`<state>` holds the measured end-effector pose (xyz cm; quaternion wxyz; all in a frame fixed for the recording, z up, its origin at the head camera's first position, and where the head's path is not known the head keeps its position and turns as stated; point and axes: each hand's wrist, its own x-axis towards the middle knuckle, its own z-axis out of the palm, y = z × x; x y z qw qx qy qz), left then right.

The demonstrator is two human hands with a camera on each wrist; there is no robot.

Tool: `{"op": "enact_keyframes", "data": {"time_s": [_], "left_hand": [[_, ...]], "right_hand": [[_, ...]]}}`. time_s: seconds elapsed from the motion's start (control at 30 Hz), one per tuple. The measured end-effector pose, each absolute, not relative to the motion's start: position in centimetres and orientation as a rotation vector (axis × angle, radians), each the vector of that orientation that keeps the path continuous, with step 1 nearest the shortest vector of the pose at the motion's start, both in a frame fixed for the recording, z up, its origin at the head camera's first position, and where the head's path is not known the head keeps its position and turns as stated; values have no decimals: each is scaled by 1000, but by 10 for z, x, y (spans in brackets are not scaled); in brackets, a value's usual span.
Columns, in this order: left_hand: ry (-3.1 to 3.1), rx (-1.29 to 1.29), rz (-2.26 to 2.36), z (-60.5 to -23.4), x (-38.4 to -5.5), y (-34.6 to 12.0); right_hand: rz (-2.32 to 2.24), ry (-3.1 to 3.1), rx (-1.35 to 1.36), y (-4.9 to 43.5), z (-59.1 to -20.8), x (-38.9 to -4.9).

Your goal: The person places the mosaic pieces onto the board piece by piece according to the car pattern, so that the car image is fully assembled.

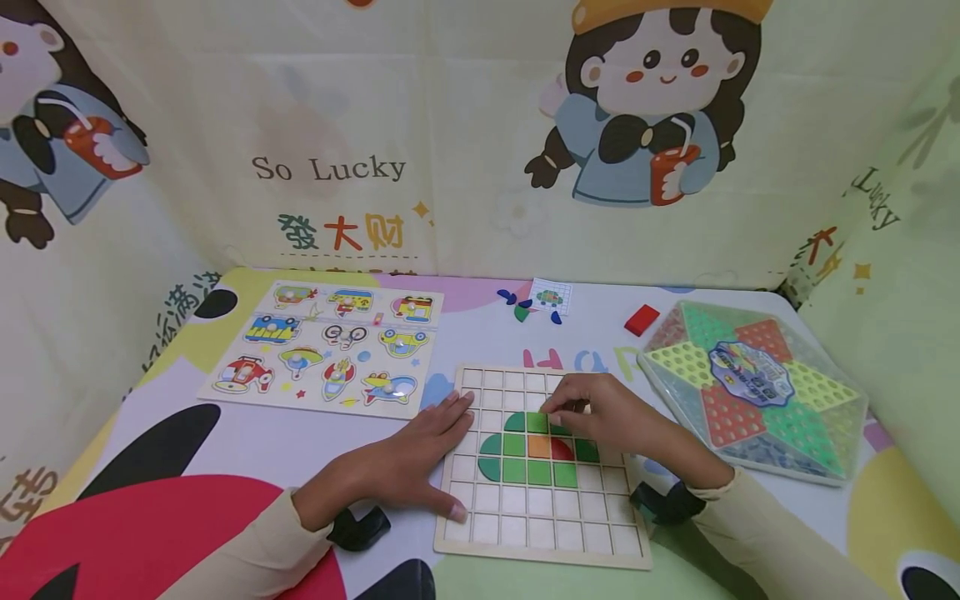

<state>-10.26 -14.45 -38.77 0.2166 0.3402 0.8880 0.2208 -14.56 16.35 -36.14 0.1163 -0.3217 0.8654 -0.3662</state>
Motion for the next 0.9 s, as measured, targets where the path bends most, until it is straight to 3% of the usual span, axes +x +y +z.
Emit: {"op": "enact_keyframes", "data": {"time_s": [0.2,0.9], "left_hand": [[2458,941,610,-388,-103,-144],[2448,938,621,-387,-103,-145]], "right_hand": [[-1087,2599,-876,155,-364,-166],[-1258,2724,-275,136,-379,-241]]}}
